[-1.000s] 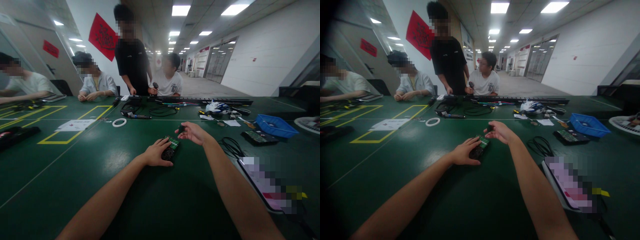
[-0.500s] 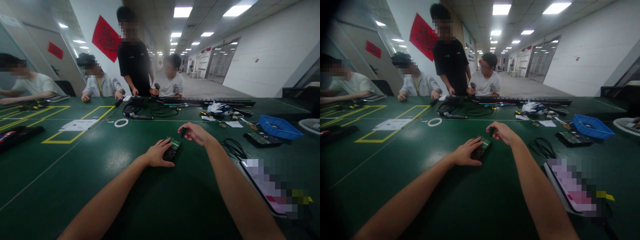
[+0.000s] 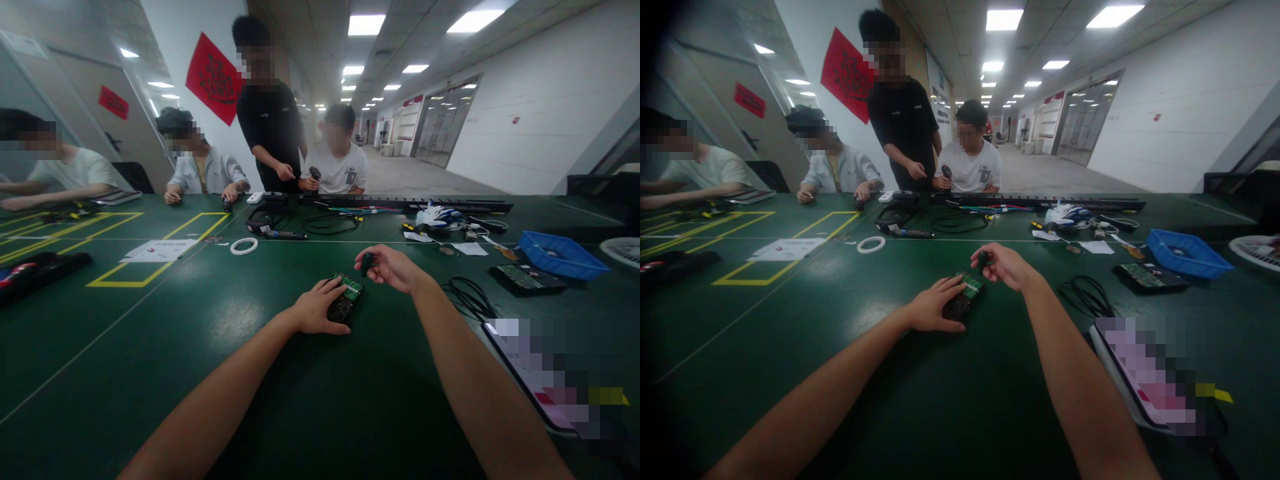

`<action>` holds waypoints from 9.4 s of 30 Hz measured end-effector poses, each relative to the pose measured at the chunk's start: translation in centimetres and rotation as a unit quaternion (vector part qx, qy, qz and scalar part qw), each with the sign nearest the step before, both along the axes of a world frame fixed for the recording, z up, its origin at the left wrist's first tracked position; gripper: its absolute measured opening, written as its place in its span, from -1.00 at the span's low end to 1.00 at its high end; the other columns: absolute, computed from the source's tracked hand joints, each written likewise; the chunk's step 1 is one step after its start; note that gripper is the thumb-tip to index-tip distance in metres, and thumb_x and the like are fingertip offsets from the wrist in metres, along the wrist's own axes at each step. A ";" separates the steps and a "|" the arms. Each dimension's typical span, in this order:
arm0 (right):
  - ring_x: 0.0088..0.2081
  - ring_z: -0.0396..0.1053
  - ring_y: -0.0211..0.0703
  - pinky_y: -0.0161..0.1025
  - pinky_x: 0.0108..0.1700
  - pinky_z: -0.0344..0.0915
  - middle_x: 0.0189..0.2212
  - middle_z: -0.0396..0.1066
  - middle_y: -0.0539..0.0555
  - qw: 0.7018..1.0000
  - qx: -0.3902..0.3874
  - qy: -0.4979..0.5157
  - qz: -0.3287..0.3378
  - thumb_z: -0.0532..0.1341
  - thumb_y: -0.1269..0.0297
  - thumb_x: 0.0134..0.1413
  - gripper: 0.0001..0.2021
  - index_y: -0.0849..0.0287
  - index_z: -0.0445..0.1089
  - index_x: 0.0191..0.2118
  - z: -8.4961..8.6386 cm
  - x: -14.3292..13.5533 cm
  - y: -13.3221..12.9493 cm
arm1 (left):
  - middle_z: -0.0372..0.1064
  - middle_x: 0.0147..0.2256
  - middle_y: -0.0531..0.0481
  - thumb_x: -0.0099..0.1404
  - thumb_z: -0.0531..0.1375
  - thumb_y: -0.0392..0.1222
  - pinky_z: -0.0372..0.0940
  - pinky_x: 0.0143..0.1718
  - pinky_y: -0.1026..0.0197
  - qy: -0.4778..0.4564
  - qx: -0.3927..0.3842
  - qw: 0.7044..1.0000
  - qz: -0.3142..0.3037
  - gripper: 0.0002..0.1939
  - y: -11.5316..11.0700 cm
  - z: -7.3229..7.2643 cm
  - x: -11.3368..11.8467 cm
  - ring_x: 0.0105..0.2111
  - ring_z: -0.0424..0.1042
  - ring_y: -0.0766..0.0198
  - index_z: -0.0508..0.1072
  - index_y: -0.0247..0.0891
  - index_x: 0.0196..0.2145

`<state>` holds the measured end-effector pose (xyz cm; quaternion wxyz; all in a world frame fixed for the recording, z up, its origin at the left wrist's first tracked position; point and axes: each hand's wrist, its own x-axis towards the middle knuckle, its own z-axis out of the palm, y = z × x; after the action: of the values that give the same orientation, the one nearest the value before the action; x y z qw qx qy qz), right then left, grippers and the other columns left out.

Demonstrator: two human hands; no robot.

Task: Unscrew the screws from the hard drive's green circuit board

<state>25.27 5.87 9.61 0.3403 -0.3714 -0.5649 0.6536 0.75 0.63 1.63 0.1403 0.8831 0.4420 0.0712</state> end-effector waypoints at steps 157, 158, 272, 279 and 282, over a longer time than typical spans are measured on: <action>-0.22 0.40 -0.14 -0.32 -0.40 0.29 -0.20 0.50 0.17 0.993 0.101 0.002 -0.069 0.31 0.07 0.10 -0.73 0.19 0.48 -0.24 -1.1 0.1 0.9 | -0.33 0.43 -0.04 0.00 0.19 0.55 -0.10 0.34 -0.18 -0.006 0.006 1.000 0.002 0.19 0.0 -0.1 0.1 0.38 -0.23 -0.21 -0.11 -0.03 0.41; -0.25 0.38 -0.16 -0.34 -0.42 0.26 -0.20 0.50 0.15 0.991 0.108 -0.006 -0.076 0.32 0.06 0.08 -0.72 0.20 0.48 -0.25 -1.1 0.2 1.0 | -0.33 0.43 -0.04 0.00 0.19 0.55 -0.11 0.34 -0.18 -0.006 0.007 1.000 0.002 0.19 0.0 -0.1 0.1 0.38 -0.23 -0.20 -0.12 -0.04 0.41; -0.58 0.13 -0.37 -0.37 -0.64 -0.06 -0.23 0.54 0.17 0.994 0.085 -0.041 -0.046 0.23 0.11 0.16 -0.77 0.17 0.47 -0.23 -0.4 -0.1 0.4 | -0.32 0.43 -0.03 0.02 0.21 0.52 -0.07 0.32 -0.22 -0.005 -0.010 1.000 0.004 0.17 -0.3 0.5 0.1 0.38 -0.24 -0.22 -0.14 0.00 0.41; -0.56 0.13 -0.38 -0.39 -0.64 -0.07 -0.23 0.51 0.17 0.995 0.086 -0.034 -0.043 0.22 0.09 0.18 -0.75 0.18 0.47 -0.21 -0.6 0.0 0.4 | -0.33 0.43 -0.04 0.01 0.21 0.52 -0.08 0.32 -0.21 -0.006 -0.003 1.000 0.000 0.18 -0.2 0.2 0.1 0.38 -0.23 -0.22 -0.14 -0.01 0.41; -0.57 0.14 -0.38 -0.39 -0.64 -0.06 -0.27 0.51 0.15 0.995 0.084 -0.035 -0.048 0.22 0.10 0.17 -0.76 0.18 0.47 -0.20 -0.4 -0.1 0.3 | -0.33 0.43 -0.04 0.01 0.20 0.53 -0.08 0.32 -0.20 -0.003 -0.001 1.000 0.001 0.18 -0.1 0.1 0.1 0.38 -0.23 -0.21 -0.14 -0.03 0.42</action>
<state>25.22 6.17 9.22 0.3814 -0.3912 -0.6106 0.5733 0.86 0.50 1.75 0.1424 0.8824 0.4423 0.0741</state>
